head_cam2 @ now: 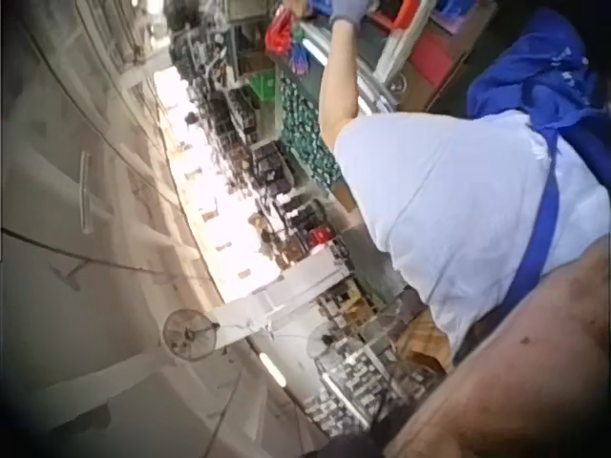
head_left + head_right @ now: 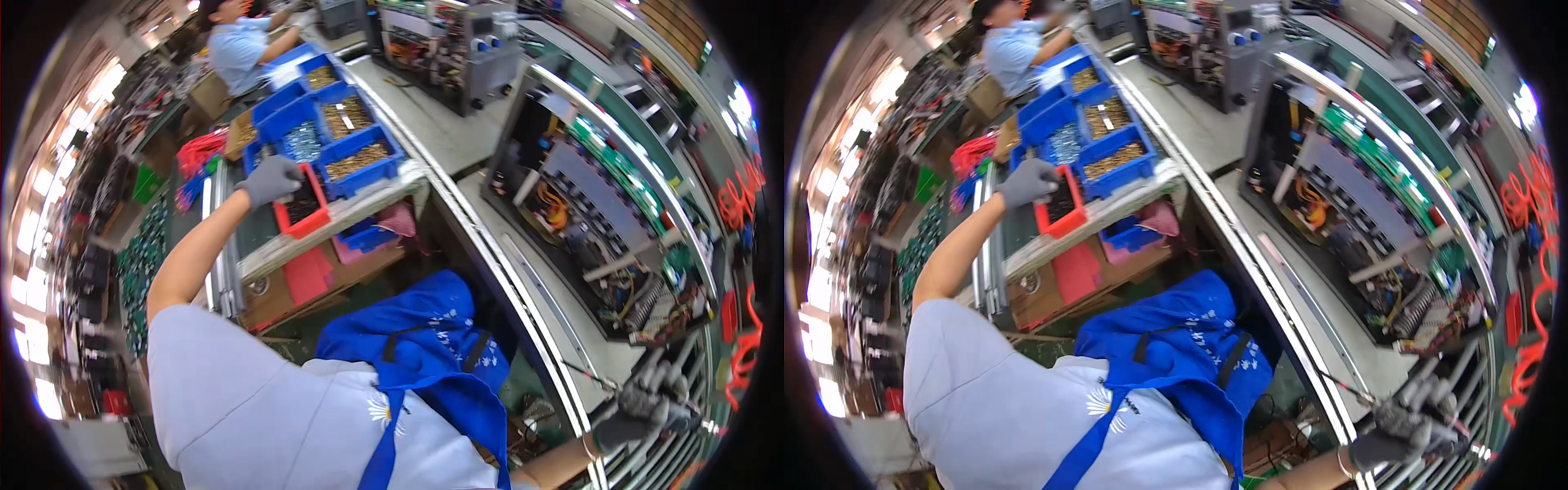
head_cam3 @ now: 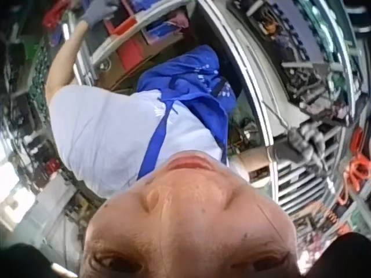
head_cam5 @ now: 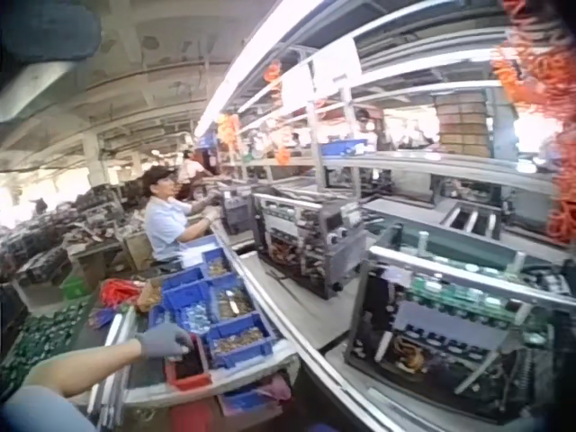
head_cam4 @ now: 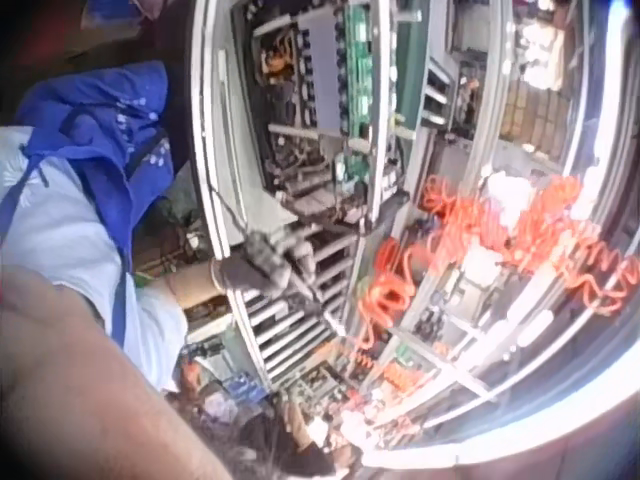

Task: The person assembles an electronic device on a factory line, using a heat gun to apply heat to components on a circuit board. They then use a pneumatic screwdriver to secure a metal frame and organize internal wiring.

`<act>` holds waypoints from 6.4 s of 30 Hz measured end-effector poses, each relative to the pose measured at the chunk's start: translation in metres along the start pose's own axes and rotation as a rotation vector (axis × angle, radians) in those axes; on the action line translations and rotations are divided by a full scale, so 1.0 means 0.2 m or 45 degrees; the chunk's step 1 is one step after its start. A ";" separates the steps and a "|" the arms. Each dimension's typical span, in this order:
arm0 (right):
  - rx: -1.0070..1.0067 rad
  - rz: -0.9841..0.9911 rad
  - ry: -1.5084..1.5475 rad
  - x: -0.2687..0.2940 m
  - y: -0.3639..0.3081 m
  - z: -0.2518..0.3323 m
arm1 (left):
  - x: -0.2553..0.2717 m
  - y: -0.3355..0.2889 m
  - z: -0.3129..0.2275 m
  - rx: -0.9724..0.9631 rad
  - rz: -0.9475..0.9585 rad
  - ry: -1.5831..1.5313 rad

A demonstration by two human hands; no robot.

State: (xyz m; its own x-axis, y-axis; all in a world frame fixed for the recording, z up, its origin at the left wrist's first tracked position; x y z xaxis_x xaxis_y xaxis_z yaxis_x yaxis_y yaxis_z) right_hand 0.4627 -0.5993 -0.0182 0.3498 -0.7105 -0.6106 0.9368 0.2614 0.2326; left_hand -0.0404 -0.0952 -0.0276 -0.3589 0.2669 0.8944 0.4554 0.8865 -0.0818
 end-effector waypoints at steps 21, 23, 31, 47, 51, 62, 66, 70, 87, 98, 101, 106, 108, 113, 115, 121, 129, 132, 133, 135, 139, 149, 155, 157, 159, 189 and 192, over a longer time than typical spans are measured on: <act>0.398 0.928 0.397 -0.89 -0.30 -0.18 | -0.95 -0.30 -1.26 -0.123 1.048 -1.831; 0.398 0.655 0.296 -0.82 -0.38 -0.22 | -1.05 -0.32 -1.33 -0.108 1.235 -1.935; 0.105 0.516 0.140 -0.73 -0.51 -0.31 | -1.16 -0.39 -1.27 0.256 1.356 -2.056; 0.230 0.599 0.107 -0.79 -0.48 -0.28 | -1.07 -0.38 -1.29 0.474 1.507 -2.208; 0.434 0.585 0.115 -0.78 -0.46 -0.30 | -1.10 -0.37 -1.35 0.571 1.641 -2.316; 0.309 0.488 0.170 -0.78 -0.51 -0.21 | -0.99 -0.40 -1.41 0.258 1.324 -1.780; 0.199 0.532 0.326 -0.77 -0.49 -0.17 | -0.98 -0.38 -1.45 0.103 1.232 -1.804; 0.409 0.517 0.273 -0.77 -0.36 -0.14 | -0.93 -0.37 -1.53 0.469 1.205 -1.880; 0.731 0.666 0.166 -0.98 -0.19 0.04 | -0.43 0.16 -1.60 -0.602 -0.265 -1.147; 0.872 0.995 0.244 -1.28 0.09 0.03 | -0.40 0.35 -1.79 -0.786 -0.477 -1.112; 0.796 0.957 0.218 -1.37 0.13 0.02 | -0.36 0.34 -1.83 -0.757 -0.537 -0.966; 0.883 0.920 0.300 -1.59 0.19 -0.10 | -0.32 0.37 -1.84 -0.778 -0.699 -0.778; 0.891 0.887 0.194 -1.64 0.20 -0.12 | -0.31 0.37 -1.83 -0.771 -0.723 -0.712; 0.780 0.796 0.115 -1.71 0.20 -0.16 | -0.30 0.40 -1.82 -0.756 -0.819 -0.569; 0.777 0.755 0.131 -1.73 0.20 -0.18 | -0.30 0.40 -1.82 -0.743 -0.831 -0.547; 0.879 0.859 -0.109 -1.74 0.23 -0.26 | -0.31 0.41 -1.82 -0.738 -0.979 -0.477; 1.903 0.729 -0.796 -1.81 0.40 -0.34 | -0.23 0.47 -1.80 -0.557 -1.011 -0.494; 2.162 0.723 -0.862 -1.85 0.45 -0.38 | -0.24 0.50 -1.81 -0.602 -1.021 -0.446; 2.116 0.762 -0.819 -1.86 0.47 -0.39 | -0.25 0.50 -1.81 -0.603 -1.024 -0.423; 2.027 0.836 -0.733 -1.88 0.53 -0.41 | -0.25 0.51 -1.83 -0.610 -1.030 -0.379; 0.345 0.695 -0.228 -2.10 0.48 -0.38 | -0.29 0.50 -1.78 -0.692 -1.077 -0.478; 0.465 0.774 -0.279 -2.42 0.70 -0.41 | -0.34 0.51 -1.81 -0.734 -1.103 -0.572; 0.195 0.810 -0.378 -2.46 0.72 -0.46 | -0.34 0.51 -1.81 -0.653 -0.976 -0.650; 0.195 0.819 -0.417 -2.47 0.72 -0.46 | -0.34 0.51 -1.81 -0.659 -1.013 -0.649; 0.372 0.830 -0.490 -2.47 0.74 -0.46 | -0.34 0.51 -1.82 -0.673 -1.032 -0.660; 0.615 0.040 -0.015 -0.86 -0.51 -0.01 | -1.35 -0.38 -1.44 0.642 1.536 -2.107; 0.424 -0.027 -0.084 -0.74 -0.50 0.03 | -1.19 -0.45 -1.60 0.175 1.447 -1.597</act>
State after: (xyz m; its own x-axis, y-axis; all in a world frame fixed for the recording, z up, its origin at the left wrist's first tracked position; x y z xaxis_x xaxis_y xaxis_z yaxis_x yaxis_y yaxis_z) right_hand 0.3169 -0.5237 0.0541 0.3193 -0.7568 -0.5703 0.8867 0.0262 0.4617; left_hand 0.2659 -0.3593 -0.0924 -0.3321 0.7969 -0.5047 0.8732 0.0573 -0.4841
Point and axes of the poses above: each hand's wrist, its own y-axis towards the middle knuckle, its own x-axis out of the back of the hand, z = x × y, the point moved 2 cm from there along y, towards the middle knuckle, and after that the axes turned 4 degrees about -z, right-handed, at the moved point
